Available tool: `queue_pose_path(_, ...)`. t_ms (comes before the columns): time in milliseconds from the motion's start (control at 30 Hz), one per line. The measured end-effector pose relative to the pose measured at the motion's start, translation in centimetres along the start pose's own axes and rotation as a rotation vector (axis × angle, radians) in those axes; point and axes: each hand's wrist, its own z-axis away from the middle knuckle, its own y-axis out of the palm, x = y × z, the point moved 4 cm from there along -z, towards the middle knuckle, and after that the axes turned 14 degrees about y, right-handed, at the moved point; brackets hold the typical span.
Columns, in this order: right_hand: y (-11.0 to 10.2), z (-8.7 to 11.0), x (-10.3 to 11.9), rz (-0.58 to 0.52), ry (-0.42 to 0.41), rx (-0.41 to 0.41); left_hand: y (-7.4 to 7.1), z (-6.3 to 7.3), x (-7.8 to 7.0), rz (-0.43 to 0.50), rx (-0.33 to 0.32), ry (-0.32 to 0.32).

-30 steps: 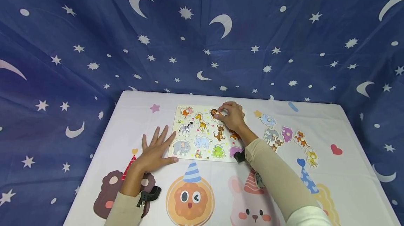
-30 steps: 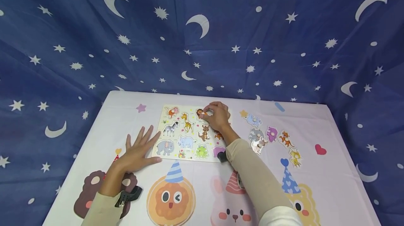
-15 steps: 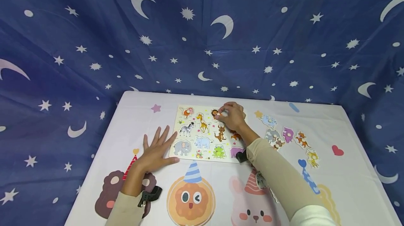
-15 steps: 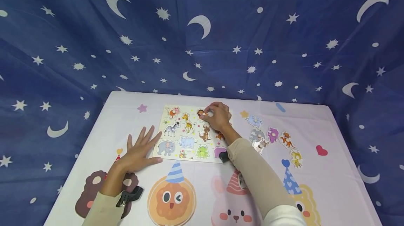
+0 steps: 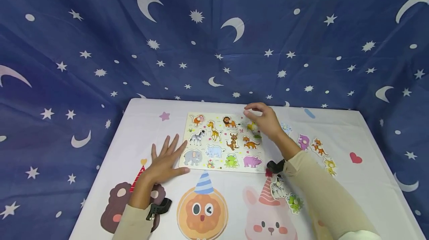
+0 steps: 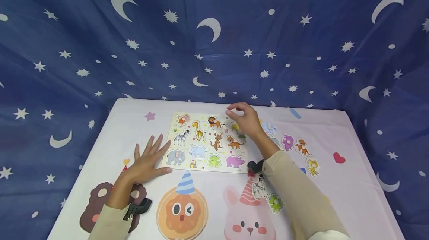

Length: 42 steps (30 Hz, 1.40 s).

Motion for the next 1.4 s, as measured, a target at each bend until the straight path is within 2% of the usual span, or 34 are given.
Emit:
queue_pose_path(100, -2.6, 1.4, 0.4, -0.026, -0.015, -0.020, 0.0, -0.1, -0.1, -0.001, -0.002, 0.000)
queue_pose_path(300, -7.3, 4.8, -0.2, 0.055, -0.034, -0.090, 0.1, 0.0, 0.0, -0.013, 0.005, 0.002)
queue_pose_path(667, -13.9, 9.5, -4.7, 0.139, -0.057, -0.275, 0.1, 0.4, -0.2, -0.001, 0.001, 0.001)
queue_pose_path(867, -16.4, 10.9, -7.2, 0.135, -0.041, -0.321, 0.1, 0.4, -0.2, -0.004, -0.010, 0.001)
queue_pose_path(1167, -18.7, 12.3, -12.3, 0.236, 0.095, -0.322, 0.0, 0.1, -0.6, 0.008, -0.011, -0.001)
queue_pose_path(1400, -19.6, 12.9, -15.3, 0.254, 0.177, -0.328, -0.1, 0.0, -0.5, -0.003, -0.012, -0.001)
